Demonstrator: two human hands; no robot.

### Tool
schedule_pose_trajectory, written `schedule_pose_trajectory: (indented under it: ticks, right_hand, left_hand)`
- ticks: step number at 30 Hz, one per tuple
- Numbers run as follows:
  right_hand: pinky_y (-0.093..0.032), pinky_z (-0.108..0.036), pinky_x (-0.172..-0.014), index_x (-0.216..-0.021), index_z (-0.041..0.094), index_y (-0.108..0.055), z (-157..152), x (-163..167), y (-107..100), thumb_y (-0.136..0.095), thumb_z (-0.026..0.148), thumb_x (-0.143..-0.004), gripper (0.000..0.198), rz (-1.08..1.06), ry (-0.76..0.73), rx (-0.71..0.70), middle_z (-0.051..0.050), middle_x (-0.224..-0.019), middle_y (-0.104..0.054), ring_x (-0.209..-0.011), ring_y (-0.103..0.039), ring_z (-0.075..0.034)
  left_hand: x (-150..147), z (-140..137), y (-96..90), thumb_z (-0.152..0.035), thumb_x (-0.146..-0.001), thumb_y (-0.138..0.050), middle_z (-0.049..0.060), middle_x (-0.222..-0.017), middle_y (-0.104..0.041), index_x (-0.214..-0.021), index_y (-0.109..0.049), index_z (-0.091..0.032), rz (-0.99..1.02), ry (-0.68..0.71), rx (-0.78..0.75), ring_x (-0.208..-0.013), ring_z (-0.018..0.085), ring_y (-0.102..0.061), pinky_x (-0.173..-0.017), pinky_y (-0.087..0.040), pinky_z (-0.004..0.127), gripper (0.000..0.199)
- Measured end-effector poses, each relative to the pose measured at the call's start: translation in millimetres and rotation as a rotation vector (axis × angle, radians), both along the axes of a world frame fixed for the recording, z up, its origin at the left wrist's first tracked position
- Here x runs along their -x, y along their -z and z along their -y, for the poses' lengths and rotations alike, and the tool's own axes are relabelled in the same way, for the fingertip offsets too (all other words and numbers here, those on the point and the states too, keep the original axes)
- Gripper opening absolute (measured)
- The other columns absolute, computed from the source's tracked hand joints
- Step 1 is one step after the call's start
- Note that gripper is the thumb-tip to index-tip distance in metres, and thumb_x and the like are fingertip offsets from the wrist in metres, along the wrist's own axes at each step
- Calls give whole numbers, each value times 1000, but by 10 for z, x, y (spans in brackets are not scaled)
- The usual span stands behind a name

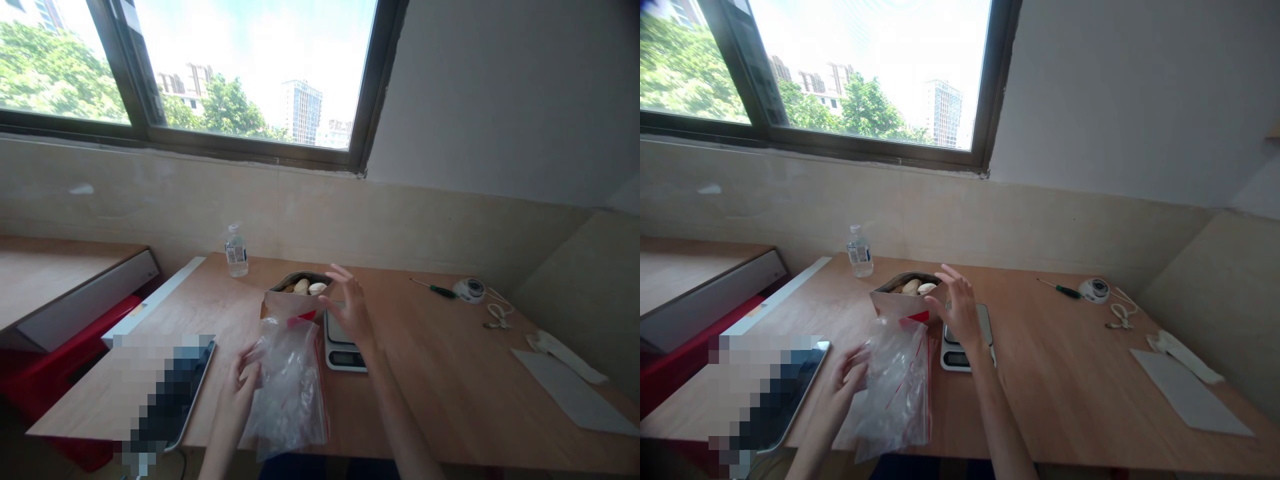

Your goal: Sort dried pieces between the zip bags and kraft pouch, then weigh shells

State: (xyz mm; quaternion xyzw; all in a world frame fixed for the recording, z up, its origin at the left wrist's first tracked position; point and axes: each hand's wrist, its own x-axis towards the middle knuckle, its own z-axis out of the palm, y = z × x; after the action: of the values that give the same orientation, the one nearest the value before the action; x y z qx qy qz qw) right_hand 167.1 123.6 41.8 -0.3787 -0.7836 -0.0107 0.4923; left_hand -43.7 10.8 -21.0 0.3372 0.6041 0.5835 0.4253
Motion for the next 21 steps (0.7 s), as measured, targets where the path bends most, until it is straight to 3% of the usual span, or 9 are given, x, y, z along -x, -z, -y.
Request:
schedule_pose_trajectory:
  ticks: [3, 6, 9, 13, 17, 21]
  right_hand:
    - [-35, -45, -103, -137, 24, -34, 53, -13, 7, -63, 49, -80, 69, 5, -3, 29, -11, -132, -52, -125, -45, -26]
    - [-32, -46, -103, -140, 25, -29, 93, -5, -7, -67, 47, -78, 76, 68, 29, 43, -11, -132, -51, -125, -44, -28]
    - [-32, -44, -99, -138, 25, -34, 175, 49, 26, -67, 44, -78, 71, 124, 95, 47, -11, -125, -55, -120, -46, -28]
    - [-31, -41, -96, -127, 24, -47, 350, 189, 196, -64, 38, -83, 49, 141, 229, -9, -9, -113, -59, -112, -49, -27]
    - [-29, -40, -96, -120, 21, -50, 456, 347, 389, -55, 19, -88, 32, 152, 318, -46, -7, -112, -61, -111, -47, -25]
    - [-30, -42, -94, -108, 21, -56, 397, 456, 569, -49, 5, -85, 29, 200, 445, 68, -8, -110, -62, -109, -48, -26]
  left_hand:
    - [74, 6, 57, -47, -64, -64, 16, -116, -60, -110, -57, -16, -238, 3, -65, -98, 29, -62, -81, -51, 44, 56]
    - [46, 31, 31, -40, -73, -57, 15, -122, -57, -117, -56, -19, -583, -35, -253, -116, 32, -52, -99, -38, 51, 49]
    - [-82, 79, -79, -31, -82, -48, 12, -129, -54, -122, -56, -25, -831, 90, -392, -123, 29, -47, -103, -35, 50, 40]
    - [-248, 132, -131, -21, -89, -38, 6, -133, -54, -118, -60, -30, -1054, 244, -438, -130, 24, -42, -105, -34, 47, 38]
    - [-312, 138, 201, -27, -93, -33, 6, -140, -49, -124, -56, -27, -1188, 467, -317, -131, 20, -41, -105, -37, 40, 39]
    - [-360, 109, 712, -43, -91, -37, 16, -147, -37, -140, -39, -15, -1343, 469, -45, -136, 29, -34, -103, -36, 49, 56]
